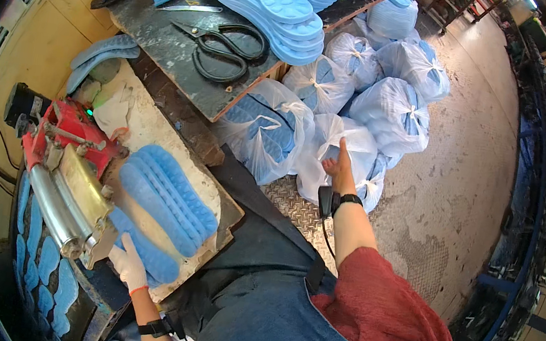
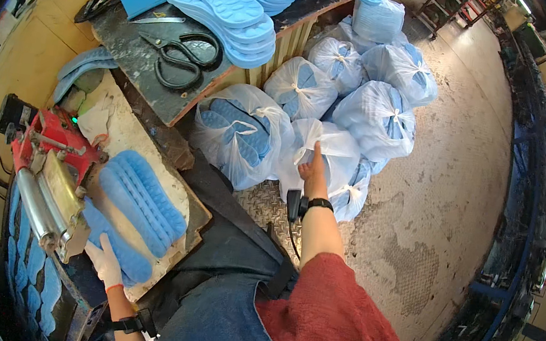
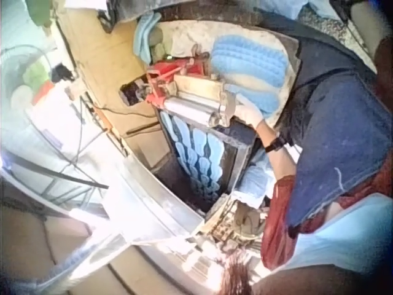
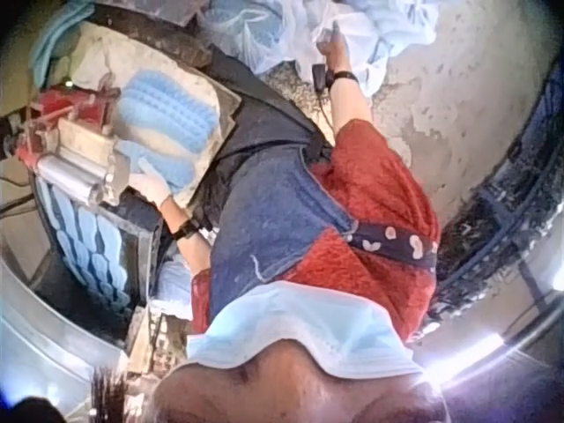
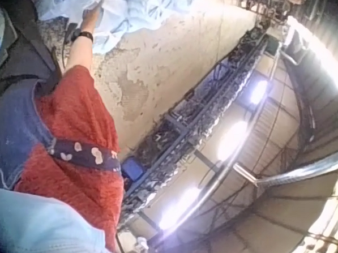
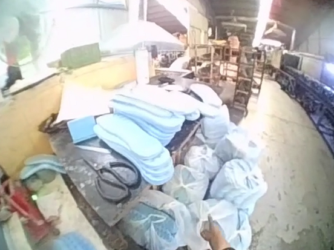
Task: Apply adhesive to shoe insoles using a roller machine and organize them into bags.
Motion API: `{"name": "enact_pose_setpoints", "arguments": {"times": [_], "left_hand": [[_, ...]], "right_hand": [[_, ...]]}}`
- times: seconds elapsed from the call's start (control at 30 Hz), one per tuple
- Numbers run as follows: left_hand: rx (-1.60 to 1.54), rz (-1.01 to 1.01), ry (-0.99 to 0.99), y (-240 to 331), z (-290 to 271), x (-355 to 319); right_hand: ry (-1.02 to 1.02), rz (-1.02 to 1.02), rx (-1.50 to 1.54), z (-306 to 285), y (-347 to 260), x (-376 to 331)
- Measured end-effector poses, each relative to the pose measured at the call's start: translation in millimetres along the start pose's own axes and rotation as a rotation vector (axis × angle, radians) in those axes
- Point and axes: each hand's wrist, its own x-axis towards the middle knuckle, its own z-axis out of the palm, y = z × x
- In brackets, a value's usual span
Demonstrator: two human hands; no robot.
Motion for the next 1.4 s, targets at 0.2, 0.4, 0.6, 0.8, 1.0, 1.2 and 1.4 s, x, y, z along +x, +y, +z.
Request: {"name": "enact_pose_setpoints", "arguments": {"times": [0.2,0.4,0.6,0.8,1.0,1.2,1.4], "left_hand": [[-0.002,-0.073,-0.043,-12.6,3.5,2.9],[0.037,-0.005,0.078,-23.5,15.1,7.1],[-0.059,-0.031,0.043,-13.2,9.4,7.0],[-0.069,-0.021,0.049,-12.5,9.8,5.4],[-0.074,0.005,0.055,-19.5,11.4,6.7],[-0.027,-0.044,0.054,-17.4,10.5,6.9],[-0.054,-0.023,0.058,-18.1,11.9,6.2]], "right_hand": [[-0.194,-1.043,-0.337,-4.2,-16.0,42.3],[-0.19,-0.669,0.086,-10.0,-142.1,91.7],[-0.042,-0.668,-0.275,-34.3,-170.3,42.8],[-0.168,-0.732,-0.212,-58.8,-142.0,17.1],[-0.323,-0.838,-0.024,-87.0,-132.5,0.1],[-0.24,-0.835,0.217,-96.5,-146.1,-35.8],[-0.131,-0.904,0.32,-133.4,-150.2,-49.9]]}}
